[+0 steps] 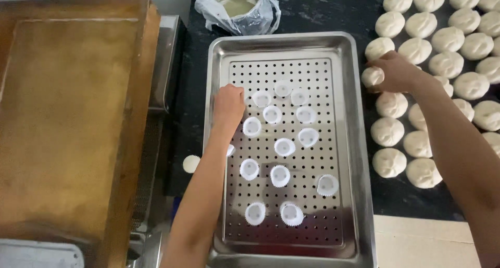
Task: Arrange dough buns into paper liners on a metal baking tray and place the tray on a rack.
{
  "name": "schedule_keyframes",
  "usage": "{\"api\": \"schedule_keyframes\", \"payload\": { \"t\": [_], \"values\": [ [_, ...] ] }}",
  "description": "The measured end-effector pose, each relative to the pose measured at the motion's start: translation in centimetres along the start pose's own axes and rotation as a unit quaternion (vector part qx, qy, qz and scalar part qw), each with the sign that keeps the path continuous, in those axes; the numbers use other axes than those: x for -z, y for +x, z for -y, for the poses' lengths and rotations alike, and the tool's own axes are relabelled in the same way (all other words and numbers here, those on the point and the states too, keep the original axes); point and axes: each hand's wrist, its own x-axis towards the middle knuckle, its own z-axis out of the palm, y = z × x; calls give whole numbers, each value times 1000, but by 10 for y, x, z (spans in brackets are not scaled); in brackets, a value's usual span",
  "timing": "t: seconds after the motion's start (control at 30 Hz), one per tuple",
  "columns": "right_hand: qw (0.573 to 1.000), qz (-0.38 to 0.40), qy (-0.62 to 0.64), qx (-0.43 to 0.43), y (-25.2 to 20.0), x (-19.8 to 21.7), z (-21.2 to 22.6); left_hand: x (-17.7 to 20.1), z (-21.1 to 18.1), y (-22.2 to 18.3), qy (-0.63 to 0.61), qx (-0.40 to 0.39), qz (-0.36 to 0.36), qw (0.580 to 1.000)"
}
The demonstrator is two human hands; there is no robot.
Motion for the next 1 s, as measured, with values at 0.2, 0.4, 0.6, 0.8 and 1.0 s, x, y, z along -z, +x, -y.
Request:
{"api": "schedule_keyframes", "payload": {
  "t": [0.2,0.4,0.6,0.8,1.0],
  "values": [
    [1000,1,25,-4,-15,-4,8,-14,-3,-9,29,41,26,998],
    [993,-102,-59,33,-48,-14,22,-17,-8,-15,123,73,76,987],
    [976,-215,21,42,-72,51,47,-14,-19,7,128,48,77,988],
    [953,-130,212,174,-43,88,173,15,-25,1,31,44,25,998],
    [920,-116,202,316,3,74,282,49,-7,-58,-53,71,-127,988]
  ]
}}
